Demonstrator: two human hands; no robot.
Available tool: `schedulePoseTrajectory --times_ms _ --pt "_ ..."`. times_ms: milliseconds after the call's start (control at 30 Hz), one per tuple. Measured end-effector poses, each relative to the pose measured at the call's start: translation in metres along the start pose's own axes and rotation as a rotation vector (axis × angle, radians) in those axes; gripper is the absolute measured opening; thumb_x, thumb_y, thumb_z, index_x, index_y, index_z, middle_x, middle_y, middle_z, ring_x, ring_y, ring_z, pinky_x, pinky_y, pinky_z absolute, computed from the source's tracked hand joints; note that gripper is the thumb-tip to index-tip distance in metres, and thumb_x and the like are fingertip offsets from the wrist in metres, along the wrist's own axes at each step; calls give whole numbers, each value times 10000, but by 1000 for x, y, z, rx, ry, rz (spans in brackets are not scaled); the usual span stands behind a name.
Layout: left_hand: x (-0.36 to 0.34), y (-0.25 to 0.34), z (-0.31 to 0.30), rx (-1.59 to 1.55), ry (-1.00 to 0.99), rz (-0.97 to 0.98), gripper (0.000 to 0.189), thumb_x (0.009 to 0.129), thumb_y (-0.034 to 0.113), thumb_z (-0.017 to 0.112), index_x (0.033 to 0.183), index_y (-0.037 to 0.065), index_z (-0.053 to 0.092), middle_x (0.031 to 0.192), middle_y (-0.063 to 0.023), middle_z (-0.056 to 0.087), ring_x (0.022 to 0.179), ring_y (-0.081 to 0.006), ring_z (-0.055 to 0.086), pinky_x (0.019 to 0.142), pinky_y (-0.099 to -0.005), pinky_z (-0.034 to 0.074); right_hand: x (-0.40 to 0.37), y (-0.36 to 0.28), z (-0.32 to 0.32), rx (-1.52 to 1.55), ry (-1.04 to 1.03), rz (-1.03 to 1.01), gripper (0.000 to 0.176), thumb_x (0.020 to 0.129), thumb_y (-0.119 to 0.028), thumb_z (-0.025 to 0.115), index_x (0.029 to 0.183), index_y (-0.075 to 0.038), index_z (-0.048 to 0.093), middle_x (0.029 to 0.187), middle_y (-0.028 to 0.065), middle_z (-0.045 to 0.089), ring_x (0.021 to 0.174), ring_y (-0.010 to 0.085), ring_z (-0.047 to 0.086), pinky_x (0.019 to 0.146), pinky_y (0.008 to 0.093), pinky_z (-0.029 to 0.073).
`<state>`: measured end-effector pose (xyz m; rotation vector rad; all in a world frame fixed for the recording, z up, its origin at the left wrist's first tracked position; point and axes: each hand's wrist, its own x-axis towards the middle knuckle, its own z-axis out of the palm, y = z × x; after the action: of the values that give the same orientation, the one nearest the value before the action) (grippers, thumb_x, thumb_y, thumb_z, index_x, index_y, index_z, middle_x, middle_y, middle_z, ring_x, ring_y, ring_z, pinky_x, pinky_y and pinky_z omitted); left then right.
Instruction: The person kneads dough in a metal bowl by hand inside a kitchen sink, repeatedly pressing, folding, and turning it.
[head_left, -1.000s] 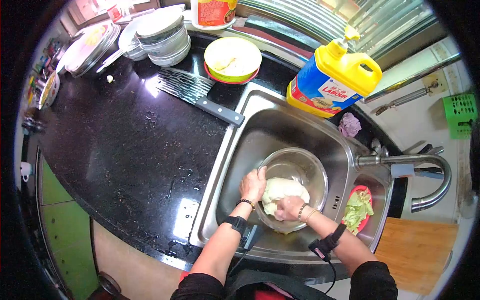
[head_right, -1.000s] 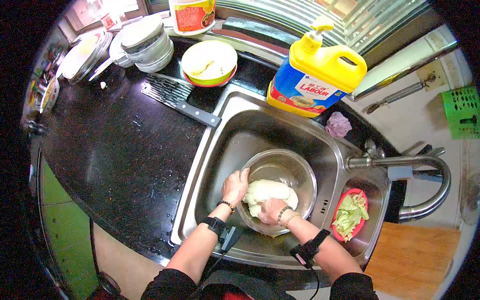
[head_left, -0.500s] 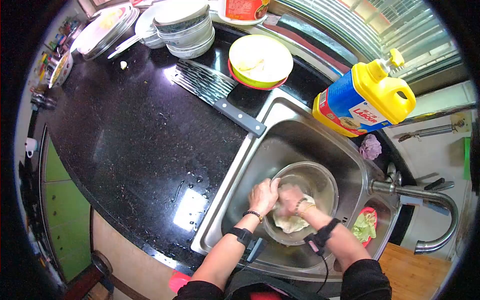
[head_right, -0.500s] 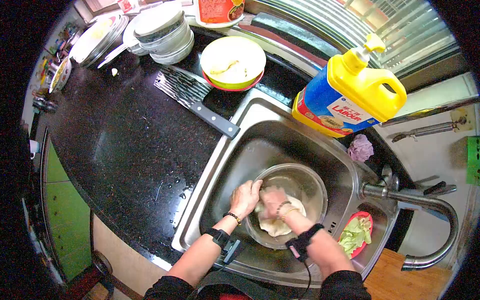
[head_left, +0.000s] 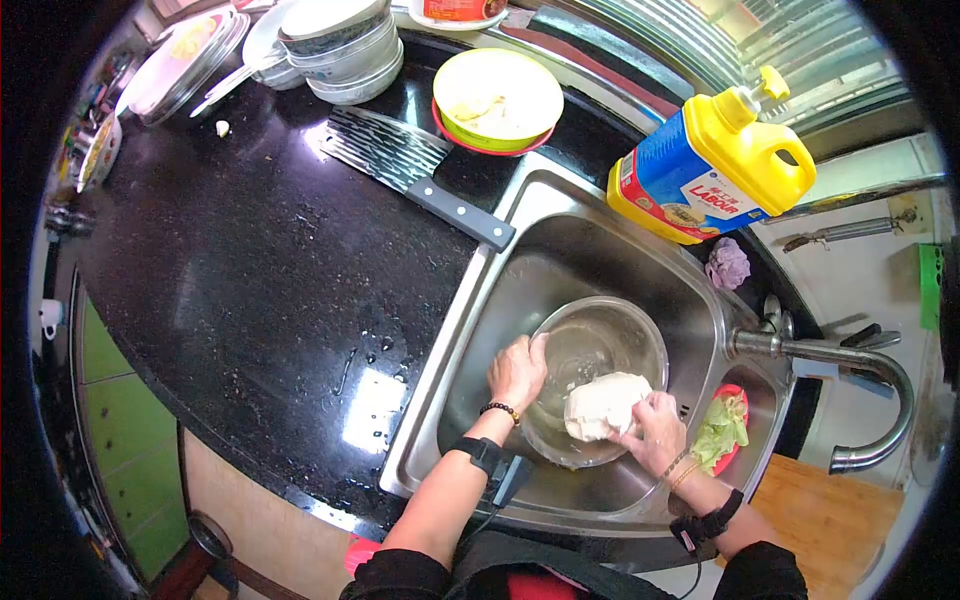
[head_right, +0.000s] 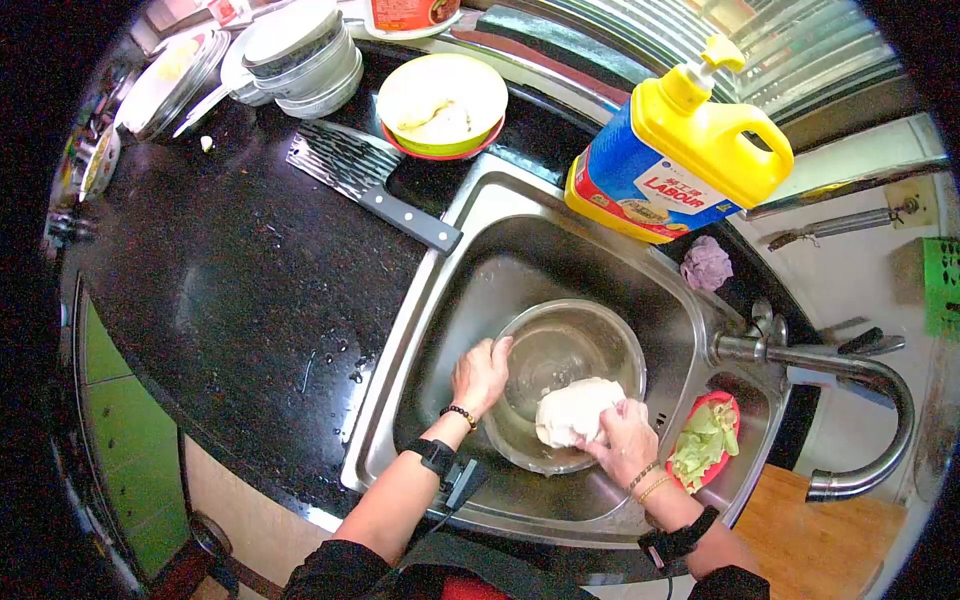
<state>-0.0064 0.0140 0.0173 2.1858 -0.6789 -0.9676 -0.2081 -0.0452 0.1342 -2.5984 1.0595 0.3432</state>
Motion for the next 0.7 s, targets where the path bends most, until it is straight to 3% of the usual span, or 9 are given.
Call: schedulePoseTrajectory --times_ms 100,333,600,700 --pt "1 -1 -2 9 -28 -25 428 870 413 419 794 27 587 787 -237 600 779 -420 570 675 -507 439 -11 -6 -2 -102 -141 25 311 642 -223 699 830 -44 528 863 152 504 867 335 476 698 409 458" --pt "-5 -3 0 3 -34 -27 424 870 410 419 827 25 592 815 -234 605 800 -422 567 703 -509 436 -18 0 63 -178 -200 -19 252 613 -25 596 847 -27 501 865 174 499 885 344 492 682 410 473" --pt "-1 3 -3 40 -40 -18 439 870 416 418 822 16 594 821 -239 603 808 -416 568 713 -501 438 14 -14 88 -372 -283 -16 166 709 -65 525 870 -22 517 913 196 545 913 300 520 729 381 449" --pt "-1 0 3 47 -13 1 448 870 417 418 810 7 588 810 -243 598 799 -414 567 706 -493 438 27 -18 94 -402 -334 -51 146 731 -68 507 869 -27 527 852 172 571 889 292 544 732 367 450"
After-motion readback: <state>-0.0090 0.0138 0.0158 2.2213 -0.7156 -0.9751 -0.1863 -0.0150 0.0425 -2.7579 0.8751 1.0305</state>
